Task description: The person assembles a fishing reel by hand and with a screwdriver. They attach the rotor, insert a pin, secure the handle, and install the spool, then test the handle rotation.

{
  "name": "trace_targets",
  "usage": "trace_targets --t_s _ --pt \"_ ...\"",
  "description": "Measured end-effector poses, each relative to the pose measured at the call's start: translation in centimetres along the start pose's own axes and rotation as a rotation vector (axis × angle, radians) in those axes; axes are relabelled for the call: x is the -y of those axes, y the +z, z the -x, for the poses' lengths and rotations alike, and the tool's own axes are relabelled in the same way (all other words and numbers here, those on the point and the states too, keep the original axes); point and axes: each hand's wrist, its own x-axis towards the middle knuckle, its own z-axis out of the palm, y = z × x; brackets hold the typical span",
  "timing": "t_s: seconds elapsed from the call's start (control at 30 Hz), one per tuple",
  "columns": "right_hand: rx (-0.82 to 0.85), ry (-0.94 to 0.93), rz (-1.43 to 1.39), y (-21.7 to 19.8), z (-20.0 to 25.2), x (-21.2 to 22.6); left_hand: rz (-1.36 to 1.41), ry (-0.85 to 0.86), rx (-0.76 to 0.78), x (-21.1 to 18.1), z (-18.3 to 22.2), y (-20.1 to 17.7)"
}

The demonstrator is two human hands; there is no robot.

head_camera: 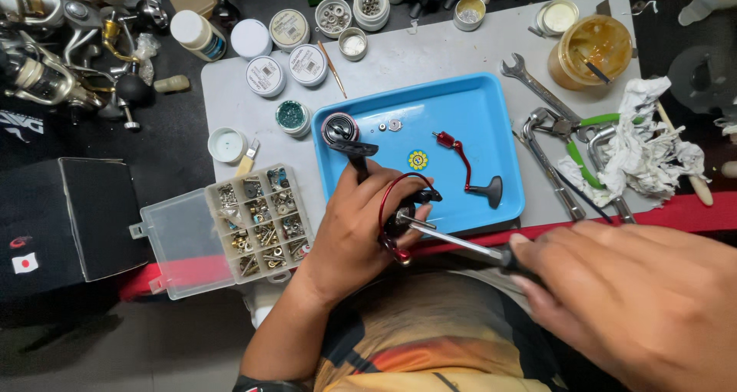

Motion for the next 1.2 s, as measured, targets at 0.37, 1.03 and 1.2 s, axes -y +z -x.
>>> trace_targets --t_s 0.37,1.03,1.2 --pt "-0.064 0.894 -0.466 3.3 2.0 -2.5 0.347 -0.224 -0.013 -0.8 0.1 -0.2" --pt "-0.051 0.919 -0.250 12.7 1.1 -6.0 0.590 -0.426 -0.062 -1.2 -2.0 0.2" --pt "0.046 0.958 -0.258 12.6 0.7 -6.8 0.675 -0.483 -0.043 -1.1 -1.2 0.0"
